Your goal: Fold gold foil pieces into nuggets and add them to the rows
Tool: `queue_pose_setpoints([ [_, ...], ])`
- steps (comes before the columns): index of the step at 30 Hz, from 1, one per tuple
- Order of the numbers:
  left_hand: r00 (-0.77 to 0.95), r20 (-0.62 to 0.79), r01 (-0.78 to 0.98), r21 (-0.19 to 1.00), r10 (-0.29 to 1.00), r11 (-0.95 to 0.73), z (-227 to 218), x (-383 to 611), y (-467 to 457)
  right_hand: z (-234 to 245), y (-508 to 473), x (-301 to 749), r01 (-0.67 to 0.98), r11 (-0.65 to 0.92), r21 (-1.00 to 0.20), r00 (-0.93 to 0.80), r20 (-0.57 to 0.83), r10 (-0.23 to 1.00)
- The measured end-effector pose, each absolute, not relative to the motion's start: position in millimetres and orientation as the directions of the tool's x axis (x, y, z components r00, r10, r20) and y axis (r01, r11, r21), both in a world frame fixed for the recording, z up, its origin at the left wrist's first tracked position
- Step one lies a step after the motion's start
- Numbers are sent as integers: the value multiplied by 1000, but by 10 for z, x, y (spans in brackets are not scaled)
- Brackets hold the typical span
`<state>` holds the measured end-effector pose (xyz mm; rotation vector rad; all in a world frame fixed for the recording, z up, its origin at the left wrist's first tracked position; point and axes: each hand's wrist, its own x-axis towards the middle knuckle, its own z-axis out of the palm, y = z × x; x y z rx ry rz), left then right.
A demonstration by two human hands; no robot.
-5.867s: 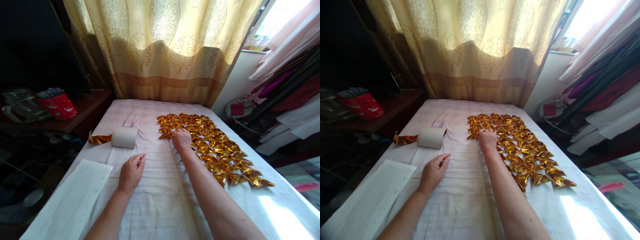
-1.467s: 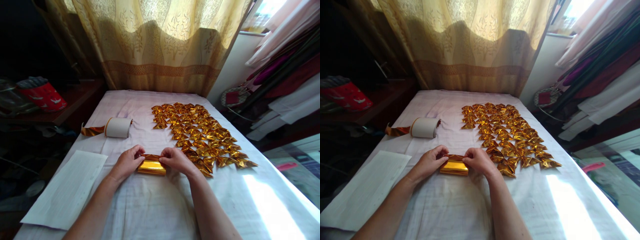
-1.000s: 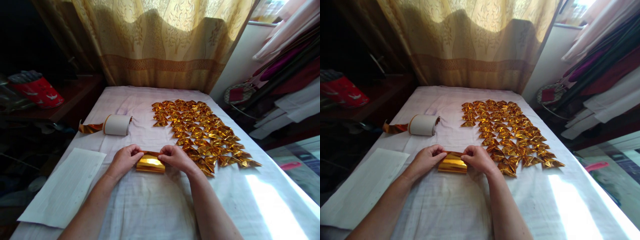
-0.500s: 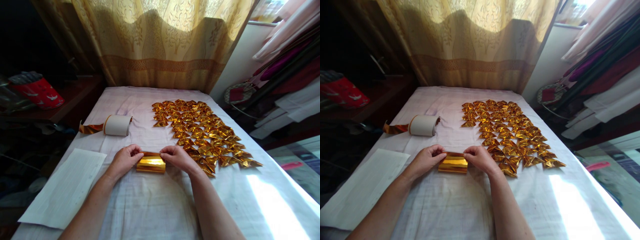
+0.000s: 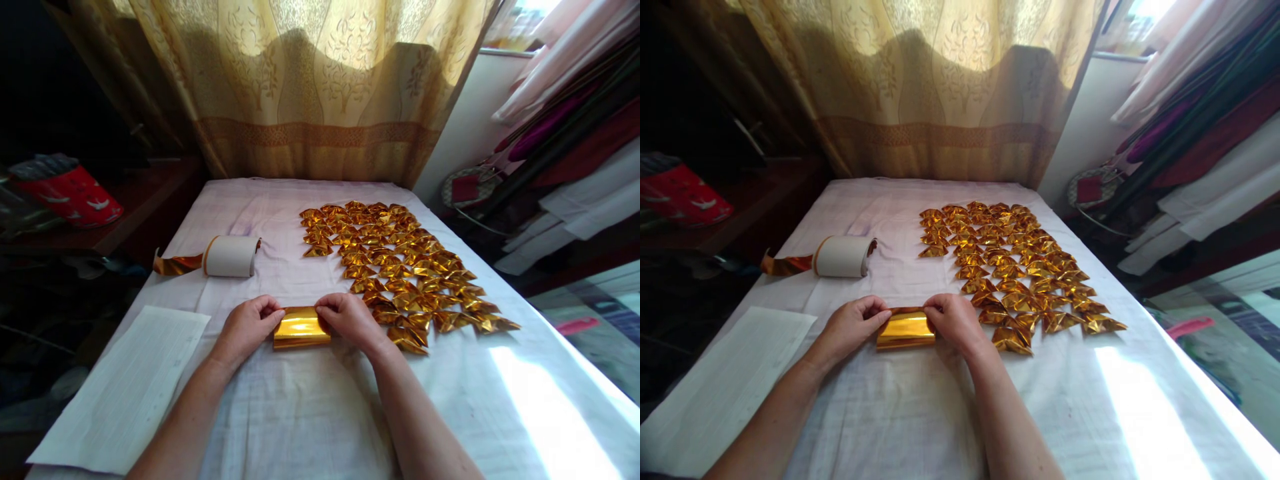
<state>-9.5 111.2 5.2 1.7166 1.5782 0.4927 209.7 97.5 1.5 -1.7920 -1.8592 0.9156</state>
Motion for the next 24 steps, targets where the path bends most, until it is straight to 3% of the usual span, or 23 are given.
queue_pose_setpoints([
  [3,138,-156,807,590,978,-20,54,-26,1070,27,968,2021,870,34,-492,-69,-53,996],
  [5,136,-94,870,488,986,-73,35,21,1036,10,968,1985,904,46,-424,-59,-17,998],
  [9,225,51,914,335,973,-229,-5,68,989,-29,973,1966,905,7,-426,-12,-9,1000],
  [13,308,118,903,275,944,-329,7,60,987,-20,969,1973,913,0,-408,3,6,1000],
  [19,411,121,886,182,904,-427,45,61,969,65,970,1991,935,162,-316,-150,63,987],
  [24,410,141,888,166,901,-430,20,64,950,106,944,1865,855,435,-281,-411,143,900],
])
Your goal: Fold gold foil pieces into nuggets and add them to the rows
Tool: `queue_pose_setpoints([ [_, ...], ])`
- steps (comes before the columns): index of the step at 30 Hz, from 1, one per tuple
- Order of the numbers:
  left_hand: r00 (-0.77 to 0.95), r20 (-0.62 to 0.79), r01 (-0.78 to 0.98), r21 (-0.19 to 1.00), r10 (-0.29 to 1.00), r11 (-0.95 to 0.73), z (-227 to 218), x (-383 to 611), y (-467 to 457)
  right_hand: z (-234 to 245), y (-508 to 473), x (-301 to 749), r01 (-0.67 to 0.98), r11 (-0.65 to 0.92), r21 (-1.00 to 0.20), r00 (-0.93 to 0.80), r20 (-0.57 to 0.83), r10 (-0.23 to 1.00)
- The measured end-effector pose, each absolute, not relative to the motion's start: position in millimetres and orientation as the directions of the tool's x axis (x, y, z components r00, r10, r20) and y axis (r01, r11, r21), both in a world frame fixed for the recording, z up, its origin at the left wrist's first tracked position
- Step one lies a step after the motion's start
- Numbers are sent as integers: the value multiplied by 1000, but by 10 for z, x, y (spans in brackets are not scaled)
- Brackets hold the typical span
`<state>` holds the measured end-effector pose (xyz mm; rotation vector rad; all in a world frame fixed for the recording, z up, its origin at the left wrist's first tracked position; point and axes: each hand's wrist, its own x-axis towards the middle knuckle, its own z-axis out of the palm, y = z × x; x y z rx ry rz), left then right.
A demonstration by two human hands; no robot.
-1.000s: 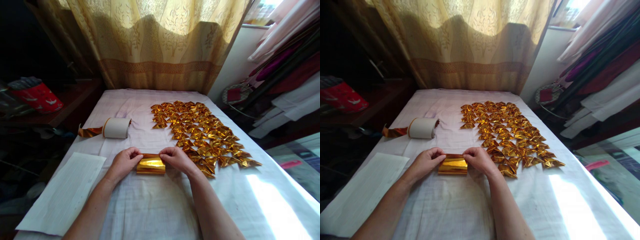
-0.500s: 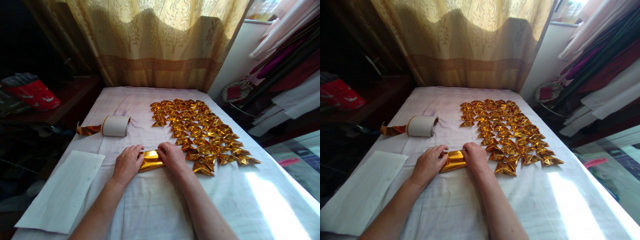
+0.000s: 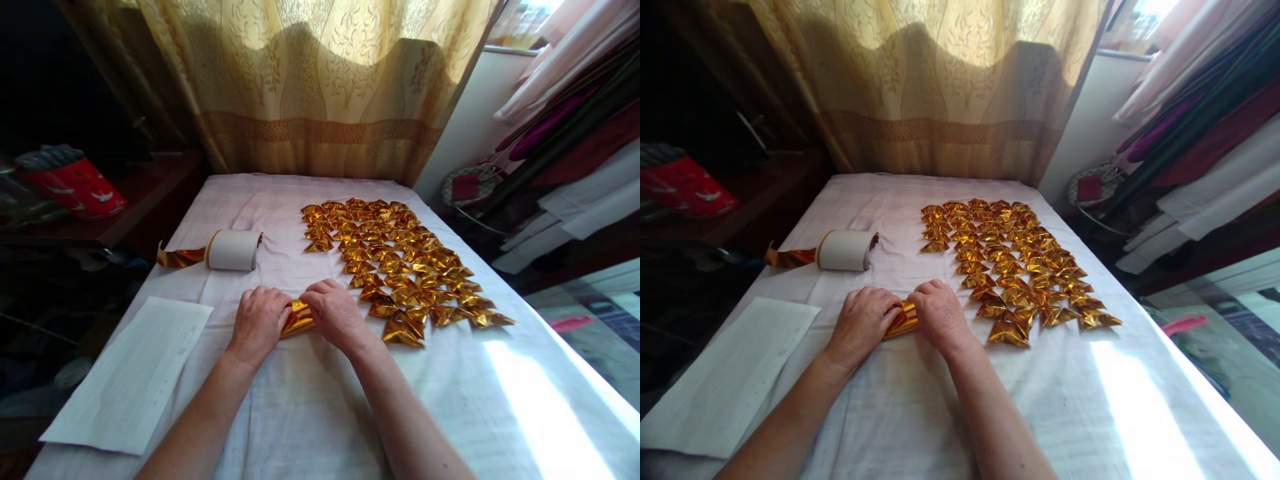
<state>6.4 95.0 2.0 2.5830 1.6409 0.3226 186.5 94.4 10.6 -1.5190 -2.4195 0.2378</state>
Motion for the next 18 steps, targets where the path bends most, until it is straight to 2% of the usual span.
queue_pose_setpoints([
  [3,399,139,891,174,907,-419,1,65,950,65,874,1787,798,520,-304,-509,121,852],
  [9,398,147,885,197,905,-422,-31,71,952,-59,572,1936,696,628,-348,-574,256,778],
  [13,392,162,886,197,906,-419,-46,75,944,-170,304,2099,758,595,-267,-548,233,803],
  [18,388,157,888,200,908,-414,-30,77,936,-220,89,2143,836,487,-252,-470,129,873],
])
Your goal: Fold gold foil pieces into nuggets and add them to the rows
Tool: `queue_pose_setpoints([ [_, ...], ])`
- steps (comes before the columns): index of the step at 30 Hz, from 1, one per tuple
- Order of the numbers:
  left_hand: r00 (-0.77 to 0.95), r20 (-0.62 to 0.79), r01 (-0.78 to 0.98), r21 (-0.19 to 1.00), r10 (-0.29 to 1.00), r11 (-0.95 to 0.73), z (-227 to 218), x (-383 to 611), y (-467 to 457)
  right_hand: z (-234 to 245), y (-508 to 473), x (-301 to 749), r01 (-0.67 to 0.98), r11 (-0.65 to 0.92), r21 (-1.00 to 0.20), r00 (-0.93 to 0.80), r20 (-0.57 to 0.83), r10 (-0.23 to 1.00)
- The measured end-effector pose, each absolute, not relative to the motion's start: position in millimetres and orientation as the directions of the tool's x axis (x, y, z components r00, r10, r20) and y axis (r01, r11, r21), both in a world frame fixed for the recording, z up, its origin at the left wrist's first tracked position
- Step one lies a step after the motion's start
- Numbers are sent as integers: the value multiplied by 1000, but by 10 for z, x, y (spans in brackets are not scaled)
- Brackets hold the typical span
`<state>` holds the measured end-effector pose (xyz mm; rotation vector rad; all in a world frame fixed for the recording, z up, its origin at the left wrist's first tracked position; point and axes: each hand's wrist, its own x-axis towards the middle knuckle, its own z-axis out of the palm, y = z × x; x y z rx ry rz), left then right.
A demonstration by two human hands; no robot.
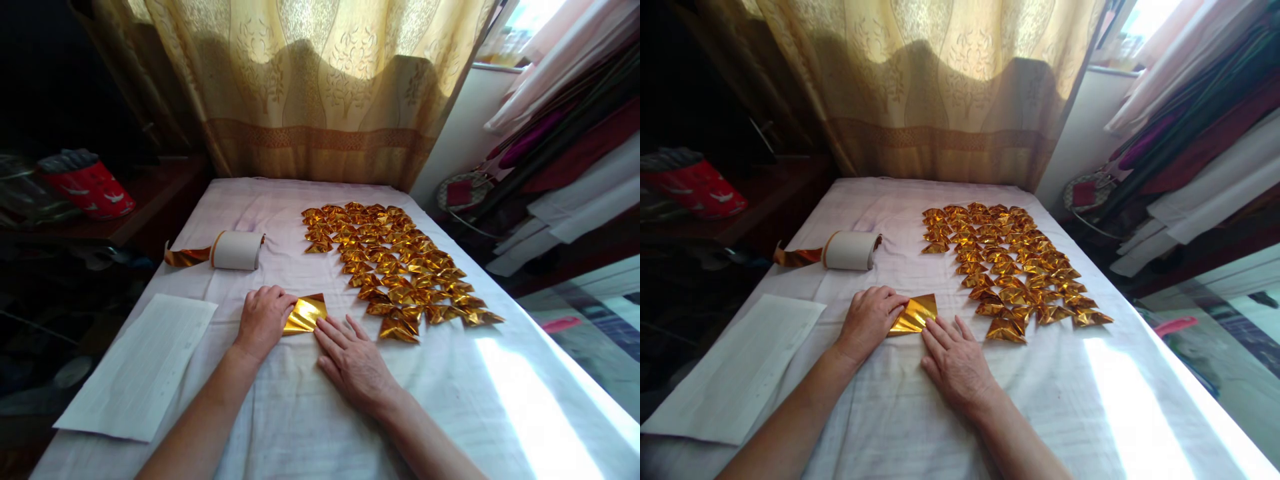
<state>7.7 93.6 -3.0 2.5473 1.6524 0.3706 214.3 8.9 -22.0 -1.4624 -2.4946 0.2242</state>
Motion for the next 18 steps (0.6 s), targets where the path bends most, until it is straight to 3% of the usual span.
queue_pose_setpoints([
  [11,296,142,944,104,944,-312,45,342,643,-203,47,2099,865,439,-244,-426,106,899],
  [18,385,50,902,194,922,-387,55,104,671,-219,9,2096,888,397,-232,-371,148,917],
])
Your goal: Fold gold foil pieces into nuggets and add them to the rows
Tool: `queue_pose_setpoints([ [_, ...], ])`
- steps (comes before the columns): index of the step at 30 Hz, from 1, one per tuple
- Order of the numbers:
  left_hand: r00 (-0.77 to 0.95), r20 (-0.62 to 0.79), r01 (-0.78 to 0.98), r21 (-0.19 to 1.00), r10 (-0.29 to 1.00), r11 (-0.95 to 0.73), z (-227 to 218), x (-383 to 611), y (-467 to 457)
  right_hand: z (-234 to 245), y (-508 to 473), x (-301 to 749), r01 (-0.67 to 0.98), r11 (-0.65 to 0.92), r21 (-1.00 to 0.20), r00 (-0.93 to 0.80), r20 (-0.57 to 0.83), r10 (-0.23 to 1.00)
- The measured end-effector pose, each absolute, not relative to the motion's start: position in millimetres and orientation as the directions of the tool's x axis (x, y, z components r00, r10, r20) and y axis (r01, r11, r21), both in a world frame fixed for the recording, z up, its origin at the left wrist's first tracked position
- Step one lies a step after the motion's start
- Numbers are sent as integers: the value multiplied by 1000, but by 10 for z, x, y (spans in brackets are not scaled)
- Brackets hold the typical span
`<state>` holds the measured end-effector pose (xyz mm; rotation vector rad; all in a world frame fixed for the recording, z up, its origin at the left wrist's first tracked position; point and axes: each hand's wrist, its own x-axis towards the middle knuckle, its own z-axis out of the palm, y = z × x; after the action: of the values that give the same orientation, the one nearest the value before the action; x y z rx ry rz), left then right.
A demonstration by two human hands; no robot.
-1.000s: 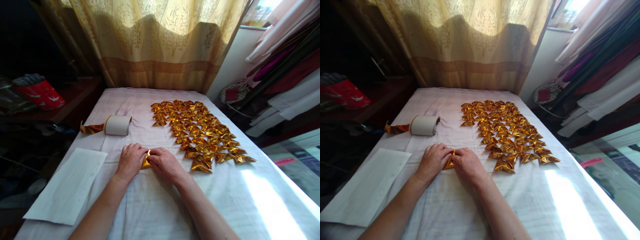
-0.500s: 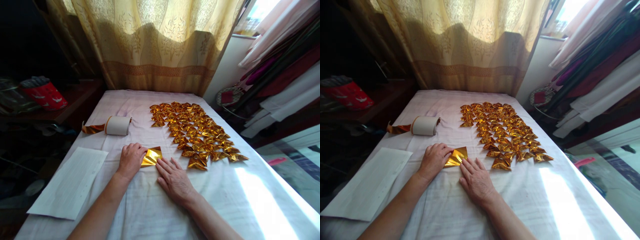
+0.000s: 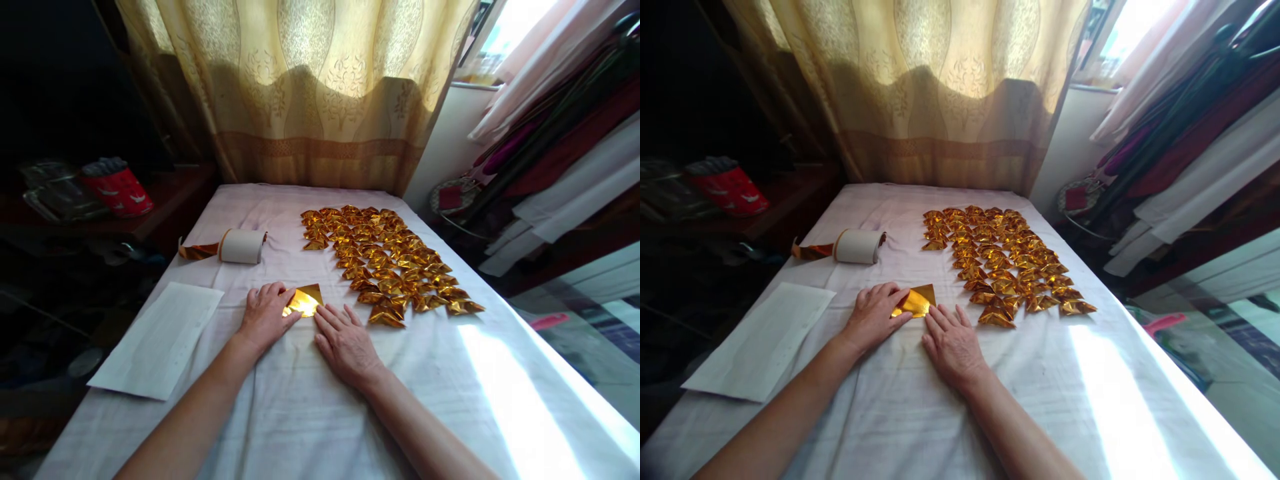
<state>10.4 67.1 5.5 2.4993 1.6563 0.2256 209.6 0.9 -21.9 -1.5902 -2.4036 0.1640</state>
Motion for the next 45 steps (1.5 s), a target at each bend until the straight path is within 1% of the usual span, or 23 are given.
queue_pose_setpoints([
  [5,547,-82,819,255,833,-514,92,-134,856,-222,-15,2125,905,365,-219,-319,220,922],
  [8,587,-134,798,258,798,-544,118,-187,926,-209,-24,2141,905,369,-213,-322,224,920],
  [13,587,-137,801,245,798,-547,141,-169,931,-150,-23,2041,918,342,-201,-294,234,927],
  [15,591,-126,797,247,797,-552,140,-162,927,-126,-9,1927,910,362,-200,-312,244,918],
  [16,592,-123,796,247,796,-553,138,-162,926,-117,0,1862,898,390,-205,-342,234,910],
  [18,594,-121,794,245,795,-556,132,-168,927,-108,19,1748,853,462,-242,-433,163,886],
  [20,594,-121,795,242,796,-556,123,-176,928,-109,25,1692,832,477,-282,-471,95,877],
  [22,593,-124,795,241,795,-556,112,-183,931,-118,8,1719,845,445,-298,-451,51,891],
  [25,590,-131,798,243,797,-551,100,-187,942,-144,-50,1873,893,355,-275,-364,20,931],
  [28,580,-143,806,247,802,-539,100,-184,960,-178,-104,2027,932,270,-240,-272,27,962],
  [30,578,-142,807,245,804,-537,107,-178,958,-196,-121,2077,941,250,-227,-247,41,968],
  [32,567,-118,813,235,815,-532,119,-163,923,-206,-126,2085,943,250,-222,-243,57,968],
  [33,550,-81,823,222,831,-523,124,-149,887,-207,-126,2079,943,249,-221,-241,64,968],
  [34,527,-31,835,206,850,-510,128,-131,838,-206,-126,2071,944,247,-221,-237,68,969],
  [36,471,127,859,160,873,-487,130,-82,708,-198,-125,2054,946,238,-218,-227,76,971],
  [38,497,218,835,142,840,-531,118,-24,561,-180,-122,2043,948,241,-211,-226,89,970],
  [40,539,251,801,142,804,-581,99,27,436,-147,-110,2037,947,248,-203,-231,106,967],
  [45,526,284,822,71,801,-565,63,42,344,6,-4,2021,948,264,-179,-245,120,962],
])
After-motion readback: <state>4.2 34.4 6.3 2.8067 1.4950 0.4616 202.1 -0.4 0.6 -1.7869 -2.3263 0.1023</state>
